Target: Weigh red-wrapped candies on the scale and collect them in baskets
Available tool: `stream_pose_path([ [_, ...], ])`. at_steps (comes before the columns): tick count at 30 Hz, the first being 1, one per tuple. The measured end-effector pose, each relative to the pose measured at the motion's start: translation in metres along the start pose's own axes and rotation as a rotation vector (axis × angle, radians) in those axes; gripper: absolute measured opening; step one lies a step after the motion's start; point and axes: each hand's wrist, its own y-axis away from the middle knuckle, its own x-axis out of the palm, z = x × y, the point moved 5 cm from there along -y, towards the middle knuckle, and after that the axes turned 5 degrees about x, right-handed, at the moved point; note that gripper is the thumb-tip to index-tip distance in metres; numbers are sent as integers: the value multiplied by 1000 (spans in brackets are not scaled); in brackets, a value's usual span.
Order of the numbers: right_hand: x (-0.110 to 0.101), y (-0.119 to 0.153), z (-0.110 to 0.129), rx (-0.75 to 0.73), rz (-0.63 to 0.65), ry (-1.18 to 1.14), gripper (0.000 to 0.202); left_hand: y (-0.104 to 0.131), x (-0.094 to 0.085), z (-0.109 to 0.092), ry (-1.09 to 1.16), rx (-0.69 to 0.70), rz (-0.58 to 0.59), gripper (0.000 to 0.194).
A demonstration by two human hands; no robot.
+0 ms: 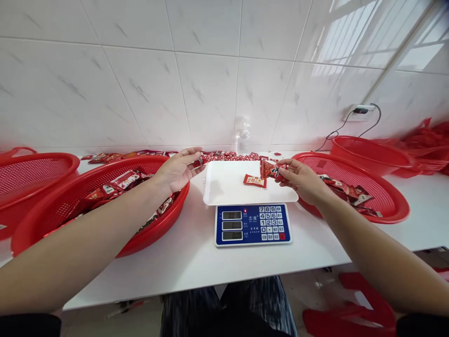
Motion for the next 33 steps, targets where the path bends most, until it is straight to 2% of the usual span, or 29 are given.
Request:
stream_pose_path([
  [3, -9, 5, 6, -22, -23, 4, 38, 2, 6, 4, -62, -12, 66, 19],
  [6, -6, 5, 5, -9, -16, 77, 39, 4, 14, 11, -120, -26, 121, 23],
  [9, 12, 3, -4, 53, 71, 158, 40, 7, 19, 17, -191, -28, 179, 27],
  [12, 33, 1, -11, 62, 128, 297, 51, 10, 19, 21, -261, -19, 208, 31],
  [14, 38, 2, -4, -34, 50, 483, 53, 13, 19, 21, -290, -12, 208, 36],
  [16, 39, 8, 12, -191, -65, 626, 45, 14, 18, 19, -302, -4, 198, 41],
  [20, 35, 39, 55, -503, -253, 689, 30, 15, 20, 13, -296, 33, 201, 51],
  [24, 31, 73, 87, -724, -392, 815, 27, 13, 23, 9, -289, 67, 221, 44],
  [29, 27, 80, 93, -779, -420, 904, 25, 14, 27, 10, -307, 57, 237, 38],
  [31, 31, 74, 88, -780, -374, 944, 27, 15, 30, 10, -348, 58, 264, 36],
  [33, 40, 66, 80, -778, -270, 995, 31, 19, 37, 10, -419, 52, 311, 37],
])
